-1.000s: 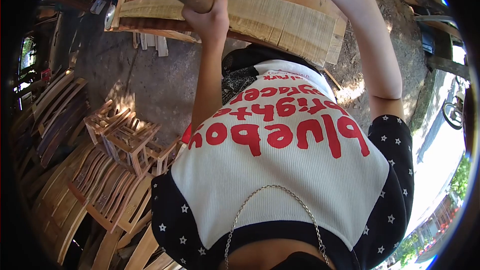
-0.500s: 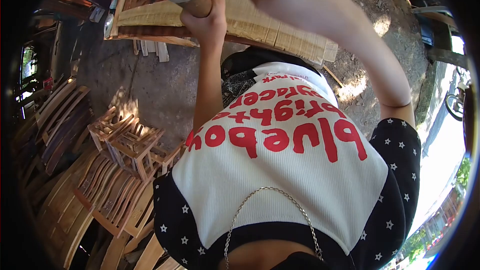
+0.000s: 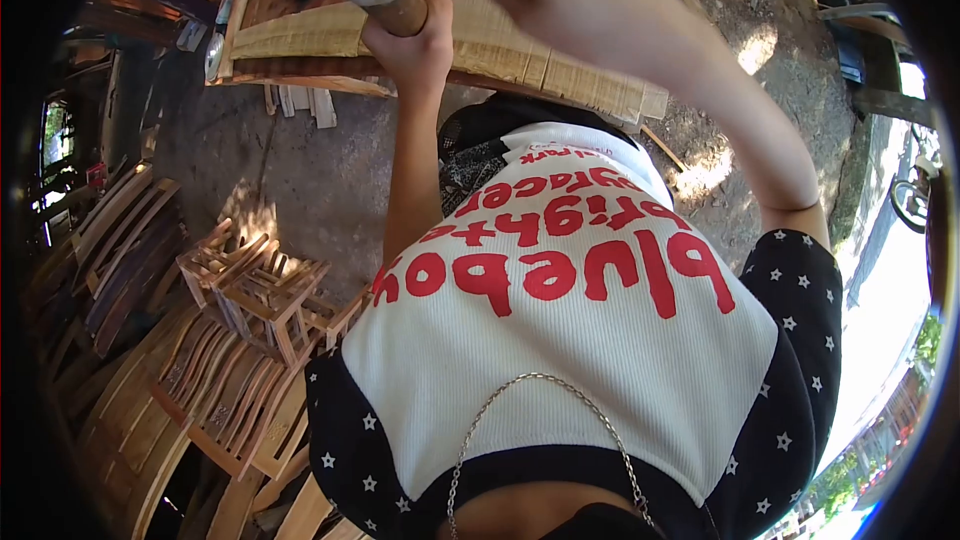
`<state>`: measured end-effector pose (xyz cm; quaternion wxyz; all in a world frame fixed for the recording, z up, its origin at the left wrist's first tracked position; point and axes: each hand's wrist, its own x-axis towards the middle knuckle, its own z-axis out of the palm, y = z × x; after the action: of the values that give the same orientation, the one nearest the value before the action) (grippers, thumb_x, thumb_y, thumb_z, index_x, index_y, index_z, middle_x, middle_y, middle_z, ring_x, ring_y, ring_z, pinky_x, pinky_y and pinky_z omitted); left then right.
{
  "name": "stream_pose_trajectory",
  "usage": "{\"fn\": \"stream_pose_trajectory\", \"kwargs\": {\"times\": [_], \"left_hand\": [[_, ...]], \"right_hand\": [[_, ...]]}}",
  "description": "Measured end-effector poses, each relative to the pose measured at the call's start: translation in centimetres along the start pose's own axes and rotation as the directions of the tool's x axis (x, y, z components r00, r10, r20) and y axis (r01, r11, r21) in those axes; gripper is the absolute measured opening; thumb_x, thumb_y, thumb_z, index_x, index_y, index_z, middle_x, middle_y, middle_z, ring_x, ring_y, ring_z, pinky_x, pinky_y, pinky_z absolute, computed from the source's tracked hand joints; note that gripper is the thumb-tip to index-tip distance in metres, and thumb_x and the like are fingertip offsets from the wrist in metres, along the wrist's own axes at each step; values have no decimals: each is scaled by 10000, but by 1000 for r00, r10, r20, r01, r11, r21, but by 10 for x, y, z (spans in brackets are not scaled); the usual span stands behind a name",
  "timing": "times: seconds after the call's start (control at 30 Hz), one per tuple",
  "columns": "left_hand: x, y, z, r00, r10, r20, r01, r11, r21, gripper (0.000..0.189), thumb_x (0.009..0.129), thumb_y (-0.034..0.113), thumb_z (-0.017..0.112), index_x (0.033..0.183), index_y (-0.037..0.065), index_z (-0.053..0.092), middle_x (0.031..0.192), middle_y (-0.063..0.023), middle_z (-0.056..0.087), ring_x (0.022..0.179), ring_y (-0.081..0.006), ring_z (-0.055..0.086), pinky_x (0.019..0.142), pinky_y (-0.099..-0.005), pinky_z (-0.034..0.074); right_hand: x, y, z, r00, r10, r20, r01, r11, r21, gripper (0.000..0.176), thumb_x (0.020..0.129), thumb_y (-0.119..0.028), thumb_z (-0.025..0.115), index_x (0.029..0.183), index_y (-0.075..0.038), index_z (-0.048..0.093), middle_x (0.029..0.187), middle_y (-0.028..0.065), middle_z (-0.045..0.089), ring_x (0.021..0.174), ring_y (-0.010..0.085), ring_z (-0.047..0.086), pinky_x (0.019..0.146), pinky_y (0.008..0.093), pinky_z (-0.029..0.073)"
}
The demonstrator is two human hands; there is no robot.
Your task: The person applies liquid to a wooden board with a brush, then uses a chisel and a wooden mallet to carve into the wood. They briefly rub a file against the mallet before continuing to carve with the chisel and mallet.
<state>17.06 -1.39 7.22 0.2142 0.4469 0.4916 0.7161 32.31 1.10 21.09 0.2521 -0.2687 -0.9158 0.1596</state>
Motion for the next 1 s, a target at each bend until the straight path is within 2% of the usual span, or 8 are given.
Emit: {"fn": "stream_pose_trajectory", "kwargs": {"times": [0.13, 0.17, 0.27, 0.4, 0.53, 0.67, 0.7, 1.0], "left_hand": [[-2, -4, -3, 1000, 1, 17, 0, 1000, -5, 175, 785, 52, 660, 659, 17, 543, 608, 23, 548, 527, -43, 501, 504, -215, 400], [-1, 0, -1, 999, 39, 18, -39, 999, -5, 174, 784, 52, 661, 661, 16, 543, 612, 22, 550, 530, -44, 503, 506, -215, 401], [2, 6, 8, 989, 133, -59, -133, 991, 4, 172, 781, 52, 663, 665, 12, 542, 621, 20, 554, 538, -46, 508, 508, -216, 403], [-2, -4, -1, 999, -9, 45, 8, 1000, 19, 175, 784, 53, 659, 661, 17, 540, 619, 24, 549, 534, -46, 506, 504, -220, 403], [-1, 1, 1, 998, -9, 57, 9, 1000, -10, 177, 788, 58, 657, 659, 22, 541, 615, 25, 548, 531, -43, 505, 505, -219, 403], [-2, -3, 0, 999, 3, 36, -5, 999, 38, 160, 788, 58, 659, 677, 21, 550, 642, 19, 562, 549, -44, 514, 514, -220, 411], [-1, -3, 0, 999, 12, 33, -13, 999, 37, 160, 788, 58, 659, 677, 21, 550, 642, 19, 562, 549, -44, 514, 514, -220, 411], [-2, 2, 0, 999, -16, 41, 15, 1000, 16, 174, 778, 63, 674, 669, 16, 546, 648, 12, 569, 545, -52, 524, 501, -224, 418]], "right_hand": [[10, -13, -24, 862, 202, -466, 65, 866, 495, 389, 963, -275, 417, 773, 32, 561, 555, 166, 547, 493, 318, 562, 495, 420, 456], [5, -3, -25, 993, 86, -84, -33, 867, 498, 403, 967, -284, 410, 771, 35, 560, 551, 163, 544, 503, 320, 565, 499, 430, 448], [2, 2, -2, 998, 50, -23, -52, 996, -77, 423, 985, -284, 389, 747, 31, 541, 480, 121, 451, 423, 256, 473, 464, 395, 420], [12, -16, -24, 870, 225, -438, -15, 901, 434, 433, 975, -294, 401, 732, 28, 559, 570, 160, 540, 480, 318, 538, 532, 421, 466], [3, 12, 0, 999, -17, -48, 17, 1000, -5, 444, 988, -304, 371, 699, -2, 519, 518, 107, 472, 409, 232, 445, 470, 361, 440], [28, -39, -40, 860, 509, -32, -478, 826, 298, 480, 984, -332, 366, 674, 4, 512, 511, 134, 509, 438, 274, 514, 492, 406, 452], [16, -21, -16, 954, 201, 223, -234, 963, 134, 460, 989, -319, 356, 700, 6, 505, 501, 113, 493, 441, 257, 516, 477, 378, 442], [22, -13, -28, 950, 301, 79, -311, 917, 248, 468, 983, -322, 380, 732, 33, 551, 503, 124, 511, 473, 279, 545, 508, 387, 452]]}}
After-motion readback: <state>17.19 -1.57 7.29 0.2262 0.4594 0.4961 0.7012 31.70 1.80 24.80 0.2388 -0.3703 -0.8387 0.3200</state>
